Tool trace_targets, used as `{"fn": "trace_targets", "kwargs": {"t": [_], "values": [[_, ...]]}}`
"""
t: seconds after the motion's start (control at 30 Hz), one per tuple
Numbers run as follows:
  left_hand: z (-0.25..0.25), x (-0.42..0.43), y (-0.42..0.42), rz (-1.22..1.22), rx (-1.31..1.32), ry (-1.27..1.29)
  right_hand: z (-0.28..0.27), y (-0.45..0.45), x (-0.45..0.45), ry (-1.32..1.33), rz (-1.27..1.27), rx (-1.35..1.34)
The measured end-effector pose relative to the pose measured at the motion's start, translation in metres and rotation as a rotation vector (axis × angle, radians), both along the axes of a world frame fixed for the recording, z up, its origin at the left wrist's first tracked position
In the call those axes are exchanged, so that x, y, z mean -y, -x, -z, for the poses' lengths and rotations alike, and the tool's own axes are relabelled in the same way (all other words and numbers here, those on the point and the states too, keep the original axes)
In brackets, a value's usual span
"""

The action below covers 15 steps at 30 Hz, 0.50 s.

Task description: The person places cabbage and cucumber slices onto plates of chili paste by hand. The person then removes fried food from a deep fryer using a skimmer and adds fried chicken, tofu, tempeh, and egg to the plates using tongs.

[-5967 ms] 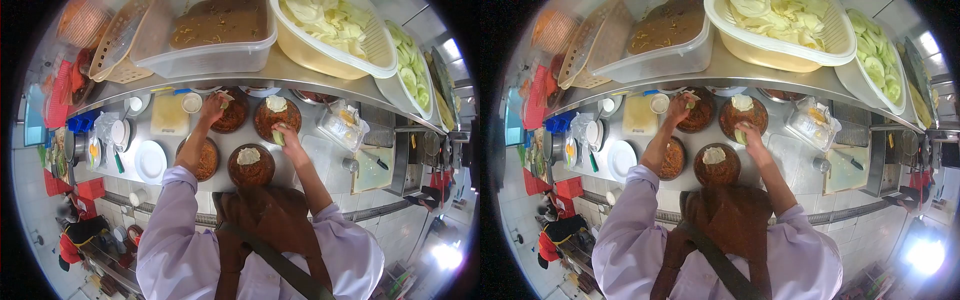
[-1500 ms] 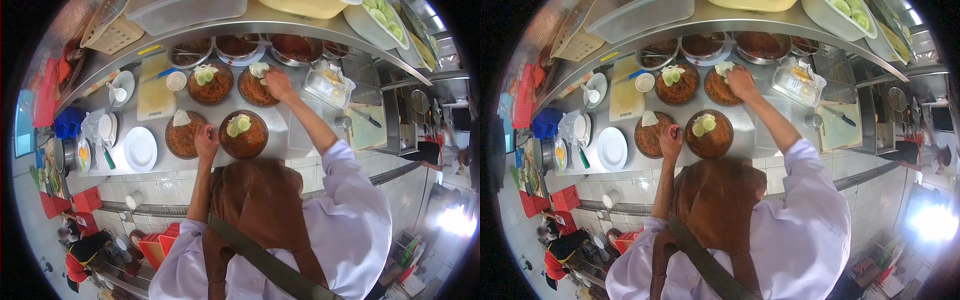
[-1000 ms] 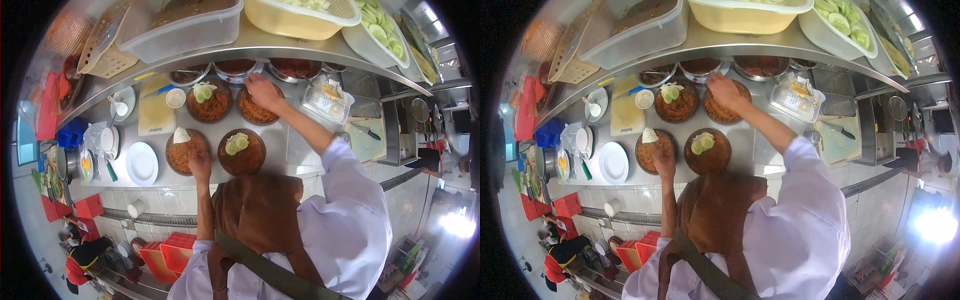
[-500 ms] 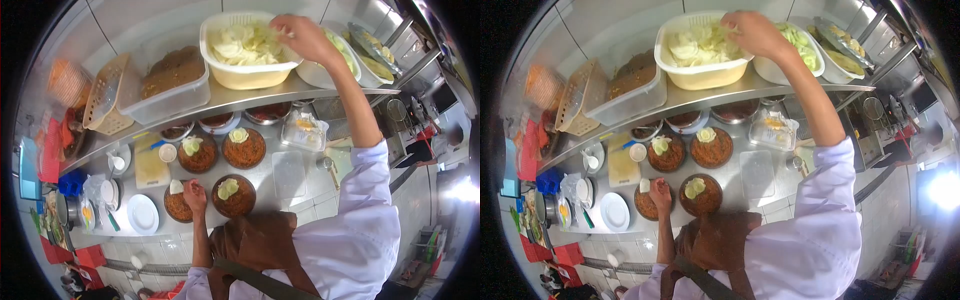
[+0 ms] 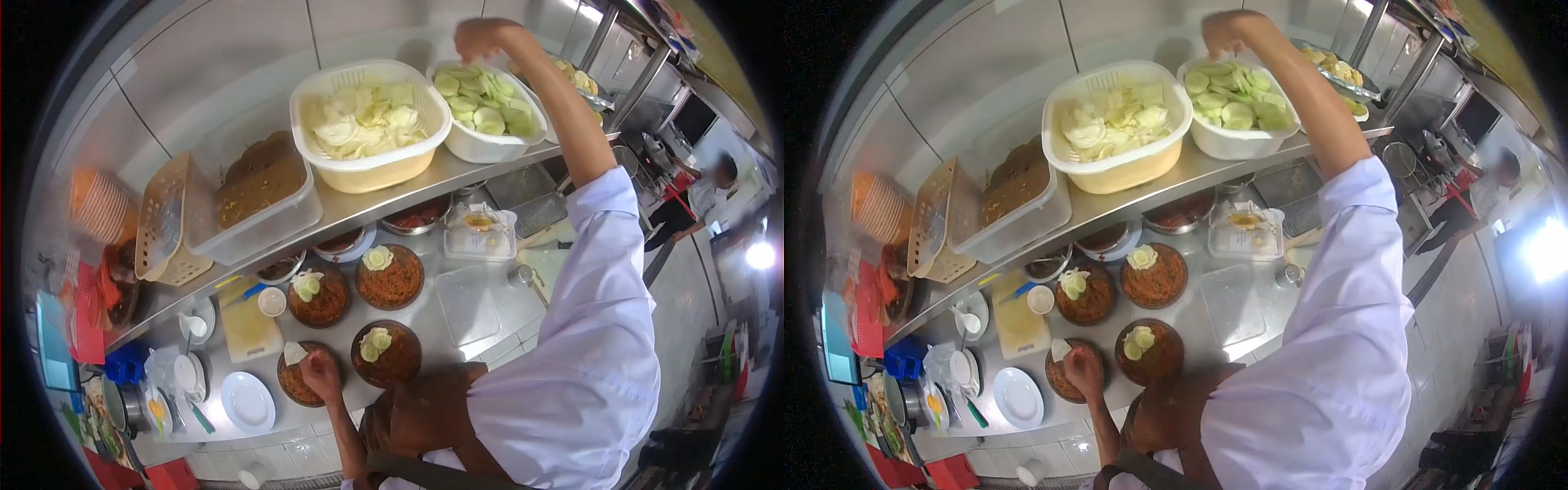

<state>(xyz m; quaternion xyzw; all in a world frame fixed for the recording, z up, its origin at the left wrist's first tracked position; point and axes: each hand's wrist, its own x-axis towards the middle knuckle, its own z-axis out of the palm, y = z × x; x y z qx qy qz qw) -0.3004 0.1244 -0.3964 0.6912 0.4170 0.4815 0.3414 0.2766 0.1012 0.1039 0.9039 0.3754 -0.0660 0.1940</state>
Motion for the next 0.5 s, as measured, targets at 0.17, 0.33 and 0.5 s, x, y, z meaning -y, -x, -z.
{"fn": "trace_targets", "kwargs": {"t": [0.17,0.33,0.5], "values": [[0.04,-0.014,0.043,-0.088,-0.16,0.019,0.056,-0.01,0.037,-0.341,-0.269,-0.078],[-0.002,-0.016,0.02,-0.092,-0.174,0.014,0.072,-0.023,0.04,-0.498,-0.328,-0.082],[-0.008,-0.035,-0.009,0.022,-0.167,-0.036,0.08,-0.045,0.03,-0.541,-0.453,0.102]]}}
